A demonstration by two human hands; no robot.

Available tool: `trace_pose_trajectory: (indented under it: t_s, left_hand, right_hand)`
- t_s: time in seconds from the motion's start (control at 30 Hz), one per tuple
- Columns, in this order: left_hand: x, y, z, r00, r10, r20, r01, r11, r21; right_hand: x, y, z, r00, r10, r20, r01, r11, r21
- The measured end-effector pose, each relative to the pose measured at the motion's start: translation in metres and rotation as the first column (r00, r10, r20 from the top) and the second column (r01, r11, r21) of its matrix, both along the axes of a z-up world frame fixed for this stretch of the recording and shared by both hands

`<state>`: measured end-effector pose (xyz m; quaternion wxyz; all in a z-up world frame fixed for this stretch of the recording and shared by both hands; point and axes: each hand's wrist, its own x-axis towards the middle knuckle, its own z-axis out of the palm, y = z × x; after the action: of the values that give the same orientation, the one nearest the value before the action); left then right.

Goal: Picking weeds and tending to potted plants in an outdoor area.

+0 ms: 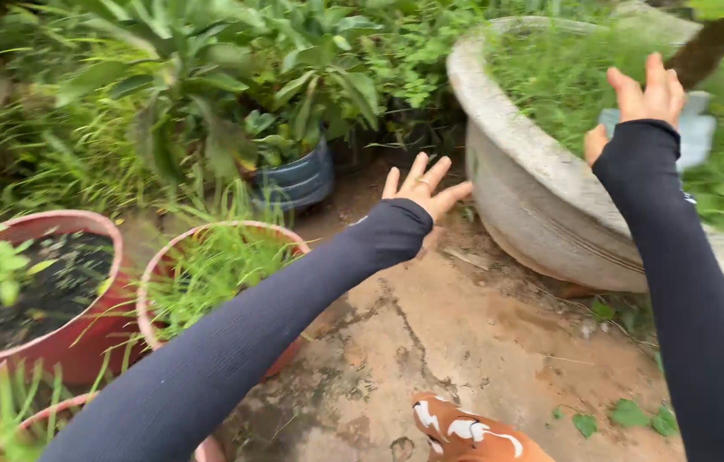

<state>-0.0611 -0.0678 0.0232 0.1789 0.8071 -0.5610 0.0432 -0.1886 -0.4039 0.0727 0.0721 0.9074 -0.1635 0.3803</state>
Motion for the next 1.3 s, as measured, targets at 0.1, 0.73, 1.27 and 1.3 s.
trace_pose_trajectory:
  t_s: [0.1, 0.73, 1.27, 1.3]
  left_hand:
    - [0.058, 0.044, -0.098, 0.964, 0.023, 0.263, -0.041, 0.997, 0.065]
    - [0.097, 0.419, -0.093, 0.821, 0.535, -0.197, -0.57, 0.787, -0.237]
    - [0.08, 0.433, -0.122, 0.837, 0.503, -0.215, -0.499, 0.863, 0.081]
    - [0.08, 0.428, -0.12, 0.837, 0.508, -0.203, -0.5, 0.861, 0.094]
  right_hand:
    - [0.044, 0.099, 0.004, 0.898, 0.439, -0.026, -0.437, 0.898, 0.059]
    - [0.148, 0.409, -0.027, 0.5, 0.663, -0.557, -0.339, 0.742, 0.579]
    - [0.141, 0.48, -0.093, -0.167, 0.85, -0.5, -0.599, 0.315, 0.736]
    - [0.139, 0.474, -0.091, -0.175, 0.835, -0.521, -0.528, 0.367, 0.766]
